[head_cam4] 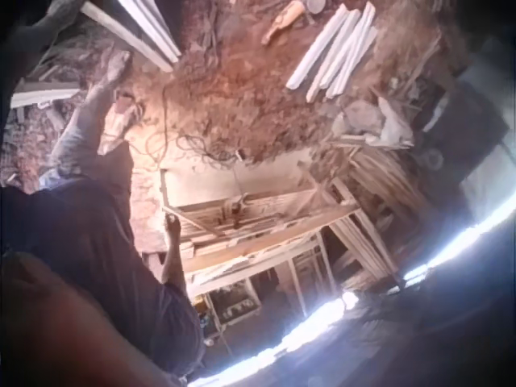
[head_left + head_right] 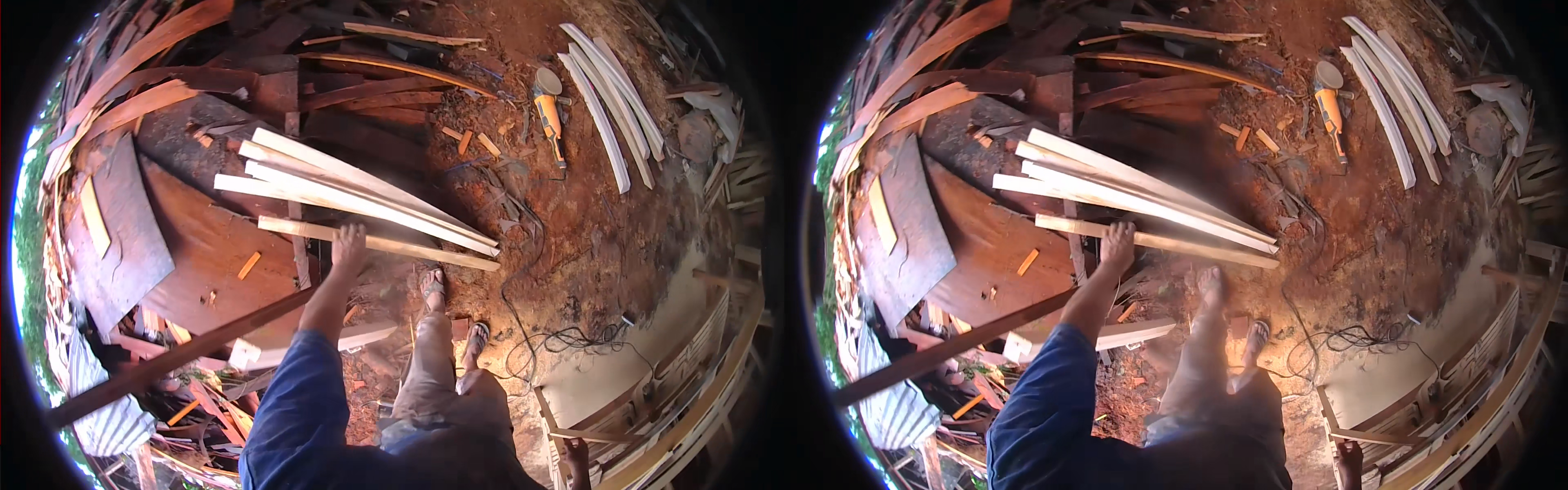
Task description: The person assembles a wooden frame by hammering nails into wooden strips, measuring lengths with a tape measure, marking with a pencil, and smoothing the edges using an angle grinder.
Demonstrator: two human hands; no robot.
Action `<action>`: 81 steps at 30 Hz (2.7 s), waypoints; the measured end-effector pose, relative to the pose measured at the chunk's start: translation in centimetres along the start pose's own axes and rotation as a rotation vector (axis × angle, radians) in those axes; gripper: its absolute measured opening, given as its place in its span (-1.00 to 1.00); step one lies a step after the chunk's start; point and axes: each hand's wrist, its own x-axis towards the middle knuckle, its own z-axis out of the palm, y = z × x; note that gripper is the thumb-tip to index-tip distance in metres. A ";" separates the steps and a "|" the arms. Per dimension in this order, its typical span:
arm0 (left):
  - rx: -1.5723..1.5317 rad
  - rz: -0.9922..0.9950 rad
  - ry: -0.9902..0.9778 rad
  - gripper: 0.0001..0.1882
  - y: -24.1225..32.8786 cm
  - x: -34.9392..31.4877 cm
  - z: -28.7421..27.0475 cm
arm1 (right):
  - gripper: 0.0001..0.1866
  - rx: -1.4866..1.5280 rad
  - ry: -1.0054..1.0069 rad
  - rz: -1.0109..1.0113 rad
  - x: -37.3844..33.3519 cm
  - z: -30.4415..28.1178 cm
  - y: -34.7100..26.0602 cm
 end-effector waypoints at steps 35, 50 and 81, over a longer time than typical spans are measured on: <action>-0.834 0.836 -0.436 -0.66 35.1 7.6 -45.5 | -0.73 -0.087 0.713 -1.027 11.3 -7.1 -18.9; -1.256 1.718 0.014 -0.53 100.5 -3.0 -93.3 | -0.12 1.339 0.912 -0.925 10.7 -57.1 -17.4; -0.855 1.910 -0.281 -0.58 166.8 15.8 -114.4 | -0.39 1.252 1.535 0.873 36.5 -91.5 14.2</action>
